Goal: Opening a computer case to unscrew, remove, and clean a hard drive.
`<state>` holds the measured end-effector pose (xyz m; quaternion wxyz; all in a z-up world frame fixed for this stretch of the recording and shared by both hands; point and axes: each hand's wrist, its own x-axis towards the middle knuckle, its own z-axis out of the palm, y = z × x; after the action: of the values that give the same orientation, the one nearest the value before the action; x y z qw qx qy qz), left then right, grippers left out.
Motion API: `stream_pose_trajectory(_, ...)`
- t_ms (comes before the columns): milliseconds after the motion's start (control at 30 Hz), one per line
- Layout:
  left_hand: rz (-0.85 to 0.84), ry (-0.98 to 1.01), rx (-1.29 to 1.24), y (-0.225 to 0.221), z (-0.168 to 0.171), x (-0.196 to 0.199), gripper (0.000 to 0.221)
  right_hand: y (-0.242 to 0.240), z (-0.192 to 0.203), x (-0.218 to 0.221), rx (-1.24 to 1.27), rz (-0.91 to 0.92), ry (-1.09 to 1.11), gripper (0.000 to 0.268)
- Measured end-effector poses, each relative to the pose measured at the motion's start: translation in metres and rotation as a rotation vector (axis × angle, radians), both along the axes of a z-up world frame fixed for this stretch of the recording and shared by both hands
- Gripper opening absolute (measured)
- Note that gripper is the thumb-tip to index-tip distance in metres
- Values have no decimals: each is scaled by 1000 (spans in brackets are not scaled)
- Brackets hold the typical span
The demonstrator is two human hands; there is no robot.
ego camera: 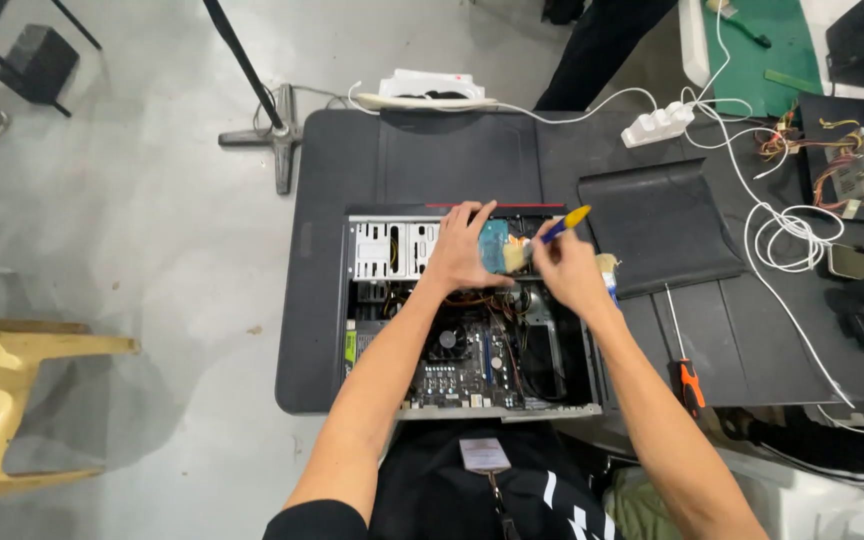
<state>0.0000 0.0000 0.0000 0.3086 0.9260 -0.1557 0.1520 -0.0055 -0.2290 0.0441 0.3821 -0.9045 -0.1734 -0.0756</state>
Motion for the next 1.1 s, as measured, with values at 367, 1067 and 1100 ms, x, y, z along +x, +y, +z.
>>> stream_pose_trajectory(367,9,8,41,-1,3,-3,137,23,41,24,-227,286,20,21)
stream_pose_trajectory(1067,9,-67,26,-6,-3,-9,136,15,41,13,-113,350,71,20)
stream_pose_trajectory(1100,14,-88,29,-3,-1,-4,137,17,36,18,-107,372,60,18)
